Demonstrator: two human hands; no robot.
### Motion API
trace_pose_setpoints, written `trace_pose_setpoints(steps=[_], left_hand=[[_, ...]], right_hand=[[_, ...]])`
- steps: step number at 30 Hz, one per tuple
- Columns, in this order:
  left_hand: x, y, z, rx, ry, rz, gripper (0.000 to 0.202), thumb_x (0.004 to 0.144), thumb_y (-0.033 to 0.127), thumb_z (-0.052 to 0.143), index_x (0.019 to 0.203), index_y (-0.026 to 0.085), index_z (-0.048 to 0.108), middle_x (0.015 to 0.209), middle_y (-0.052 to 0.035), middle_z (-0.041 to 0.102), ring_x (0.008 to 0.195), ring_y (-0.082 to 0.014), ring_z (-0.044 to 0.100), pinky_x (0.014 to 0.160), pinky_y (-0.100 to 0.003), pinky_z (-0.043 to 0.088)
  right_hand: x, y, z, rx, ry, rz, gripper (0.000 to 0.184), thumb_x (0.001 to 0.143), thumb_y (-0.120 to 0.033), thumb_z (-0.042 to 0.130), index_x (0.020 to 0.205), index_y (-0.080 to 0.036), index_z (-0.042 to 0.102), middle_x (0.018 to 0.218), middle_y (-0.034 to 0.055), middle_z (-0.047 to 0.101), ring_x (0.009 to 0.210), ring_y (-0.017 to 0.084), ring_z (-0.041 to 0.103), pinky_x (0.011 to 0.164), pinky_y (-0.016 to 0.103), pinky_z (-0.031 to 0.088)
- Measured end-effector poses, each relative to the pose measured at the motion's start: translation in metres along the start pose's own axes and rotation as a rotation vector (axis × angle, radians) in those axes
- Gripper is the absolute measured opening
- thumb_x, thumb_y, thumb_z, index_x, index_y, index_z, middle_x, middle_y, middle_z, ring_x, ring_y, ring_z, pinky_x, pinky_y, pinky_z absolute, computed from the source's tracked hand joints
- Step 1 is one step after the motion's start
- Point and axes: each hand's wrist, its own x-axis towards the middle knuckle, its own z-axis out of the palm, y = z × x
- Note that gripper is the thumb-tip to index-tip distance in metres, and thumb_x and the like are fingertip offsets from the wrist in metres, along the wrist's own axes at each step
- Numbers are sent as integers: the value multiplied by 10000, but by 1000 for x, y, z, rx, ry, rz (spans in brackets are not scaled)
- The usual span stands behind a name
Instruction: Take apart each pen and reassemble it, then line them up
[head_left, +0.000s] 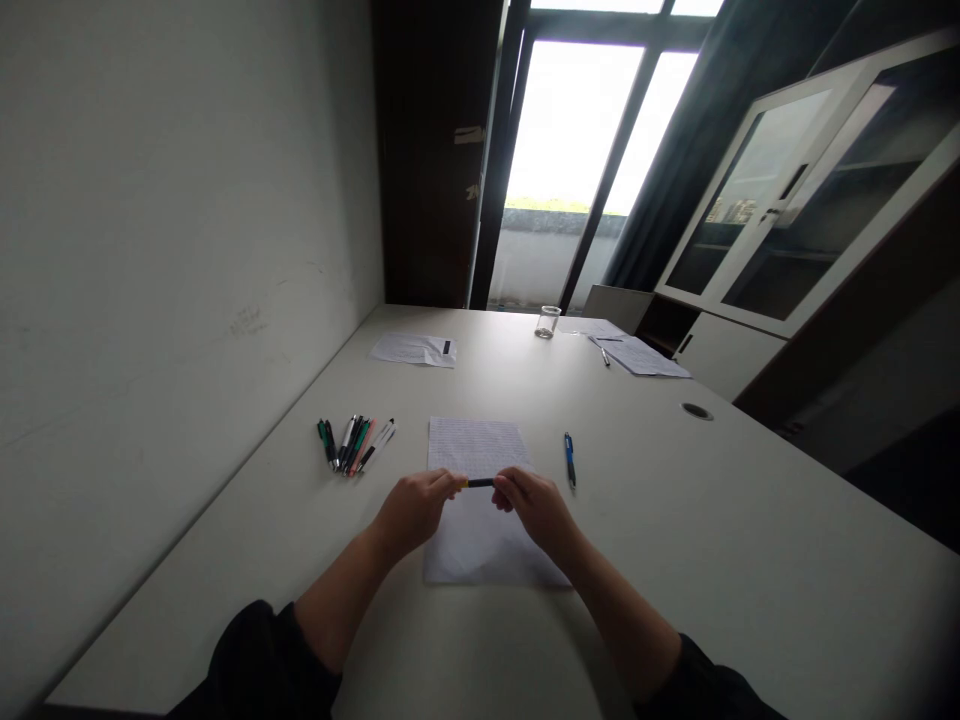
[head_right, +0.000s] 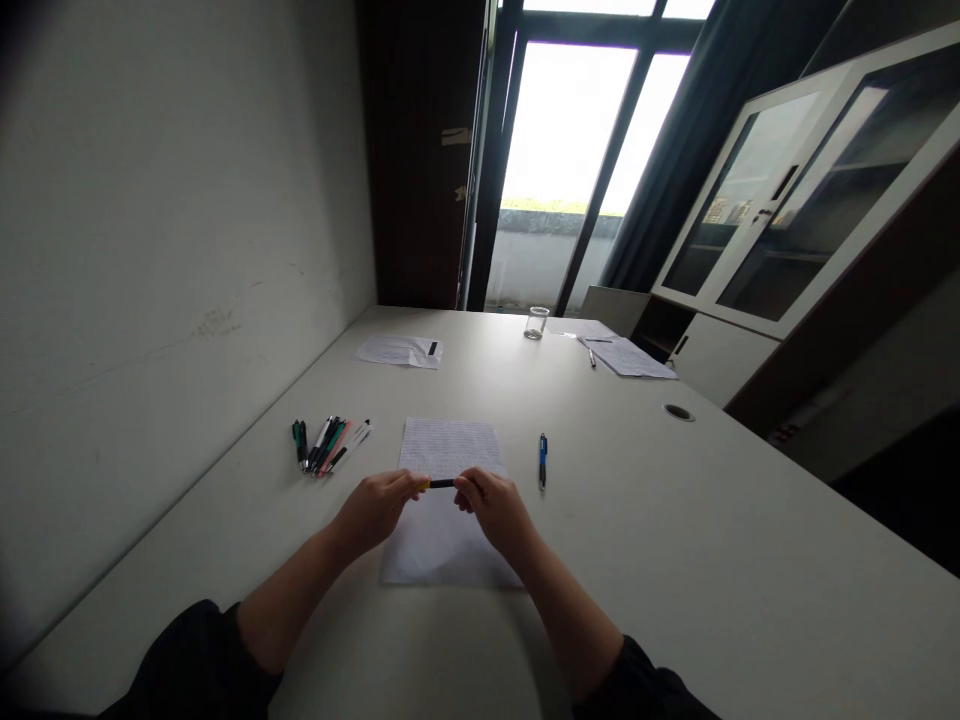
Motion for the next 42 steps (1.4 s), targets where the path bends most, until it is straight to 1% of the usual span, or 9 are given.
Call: trace_pose_setpoints(steps=[4,9,12,17,23,30,35,39,42], left_hand=[[2,4,-3,3,-6,17,317,916,38,426,1131,200,591,900,-30,694,775,-133,649,709,-245,512],[3,3,-1,-23,9,-4,305,927,53,424,1126,204,600,869,-25,689,766,-130,648,706,-239,511],[2,1,1,-36,10,-23,299,926,58,429,1121,206,601,856,-21,688,750,-126,650,689,-230,510],[0,-2,3,-59,41,-49,273,931,75,433,1112,204,592,871,-20,699,750,-121,662,672,-219,510],[0,-2,3,-60,33,-20,271,941,82,421,1114,198,594,857,-22,694,752,-120,656,687,-226,516],[0,0,4,-63,13,-7,281,936,68,426,1113,201,600,856,-19,692,759,-119,660,696,-231,524],[0,-3,4,-74,40,-41,273,932,70,448,1120,200,598,861,-16,698,753,-117,661,677,-221,522],[-1,-3,5,-77,33,-38,270,927,70,457,1113,205,599,859,-13,694,757,-119,658,701,-229,520],[0,-2,5,-82,41,-19,266,938,84,441,1113,203,601,857,-22,693,766,-121,660,709,-231,522]], right_hand=[[0,2,-1,-107,-30,39,469,984,-453,411,625,-190,558,499,-19,554,491,118,521,572,252,417],[1,6,6,113,50,178,373,918,-499,518,715,-193,584,515,-37,538,445,108,473,478,235,388],[2,5,10,297,119,207,291,837,-473,646,779,-199,569,569,-39,576,472,113,511,480,234,421],[3,3,5,386,60,195,268,782,-424,712,848,-180,621,677,18,683,629,159,634,626,285,520],[1,3,-1,139,32,80,235,901,-403,575,818,-188,619,682,15,681,611,146,626,625,270,507],[-1,4,-4,-154,-19,0,462,1005,-434,359,692,-189,596,562,-4,574,543,129,543,598,263,447],[2,9,-10,1,27,-14,342,879,-438,617,1134,-210,596,819,30,677,680,160,631,631,275,524],[3,3,-11,-45,38,-99,170,883,-369,628,939,-215,673,849,43,685,752,171,642,712,287,517],[1,-1,-11,-108,22,-119,202,940,-345,546,863,-202,667,761,31,662,679,153,608,673,269,486]])
